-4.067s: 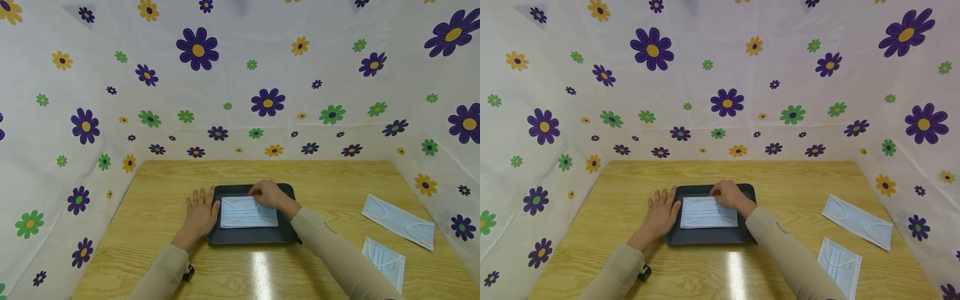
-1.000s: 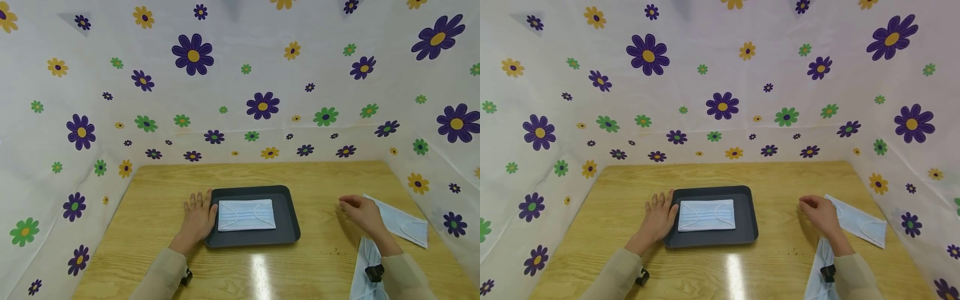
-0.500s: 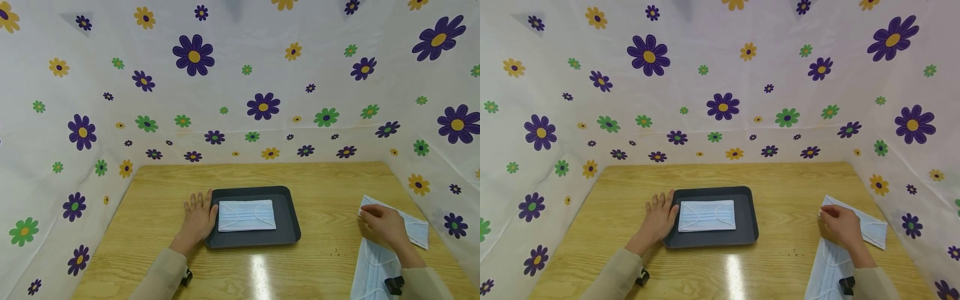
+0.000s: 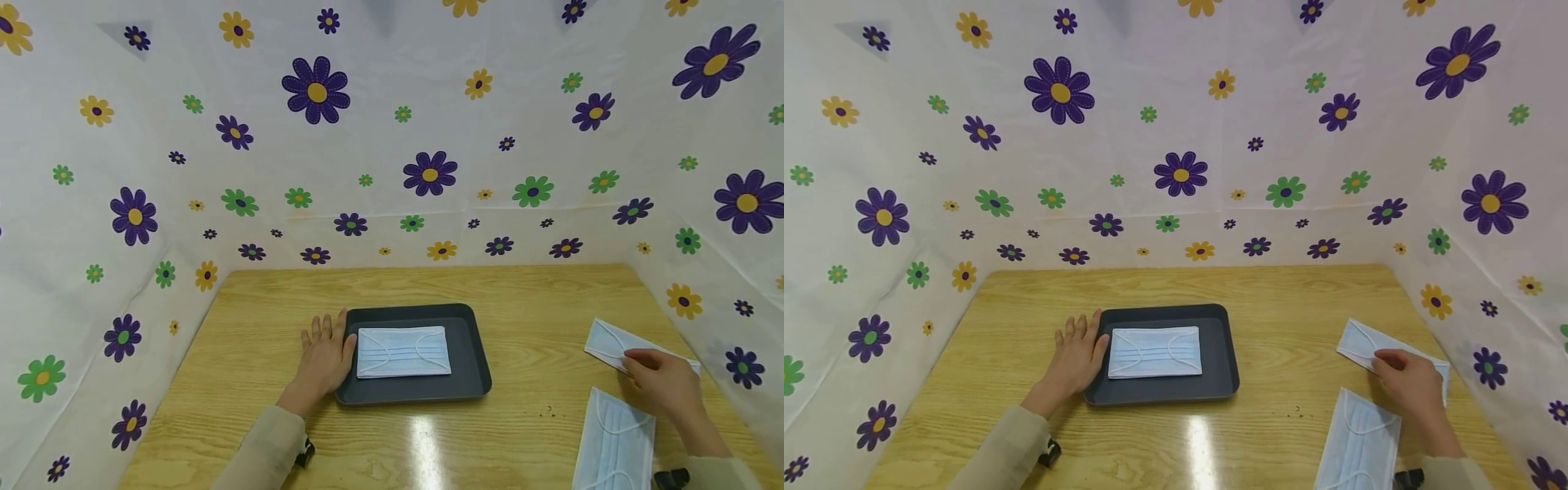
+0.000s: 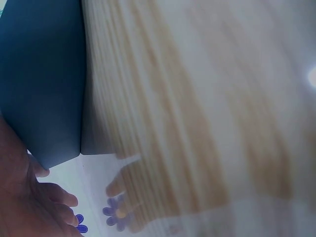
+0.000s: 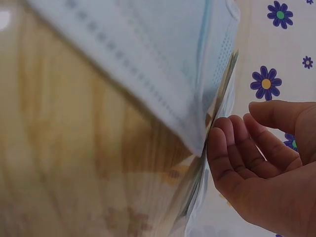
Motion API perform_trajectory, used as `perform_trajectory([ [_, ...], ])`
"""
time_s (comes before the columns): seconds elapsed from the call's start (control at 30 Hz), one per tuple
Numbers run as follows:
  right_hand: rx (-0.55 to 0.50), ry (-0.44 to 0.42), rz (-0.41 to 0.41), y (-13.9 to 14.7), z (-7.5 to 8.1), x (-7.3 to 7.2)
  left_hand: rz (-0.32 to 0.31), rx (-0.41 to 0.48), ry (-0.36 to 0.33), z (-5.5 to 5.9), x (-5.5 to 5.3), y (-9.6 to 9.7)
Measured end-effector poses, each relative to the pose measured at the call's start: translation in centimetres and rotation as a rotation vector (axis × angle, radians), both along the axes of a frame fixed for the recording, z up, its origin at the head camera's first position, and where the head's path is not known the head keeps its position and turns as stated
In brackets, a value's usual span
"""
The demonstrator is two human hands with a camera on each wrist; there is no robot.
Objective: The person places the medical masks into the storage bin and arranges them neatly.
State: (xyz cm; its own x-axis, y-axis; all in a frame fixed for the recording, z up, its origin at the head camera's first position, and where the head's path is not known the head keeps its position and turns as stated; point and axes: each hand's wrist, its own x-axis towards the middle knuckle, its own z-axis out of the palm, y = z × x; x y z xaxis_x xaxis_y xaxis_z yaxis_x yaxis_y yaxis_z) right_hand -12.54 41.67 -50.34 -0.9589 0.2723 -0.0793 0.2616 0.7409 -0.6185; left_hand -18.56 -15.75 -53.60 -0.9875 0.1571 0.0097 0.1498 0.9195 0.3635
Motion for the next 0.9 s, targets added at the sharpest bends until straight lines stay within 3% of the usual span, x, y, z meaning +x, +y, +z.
perform_trajectory([
  [0.23, -0.018, -0.082, -0.044, 0.5, 0.2, 0.5, 0.004, 0.001, 0.003, 0.1, 0.0, 0.0],
  [0.53, 0.133, 0.013, 0.094, 0.6, -0.4, 0.3, 0.005, -0.004, -0.005, 0.1, 0.2, 0.1],
  [0.9, 0.194, -0.006, 0.175, 0.2, -0.8, 0.0, 0.012, 0.004, 0.0, 0.2, 0.2, 0.1],
])
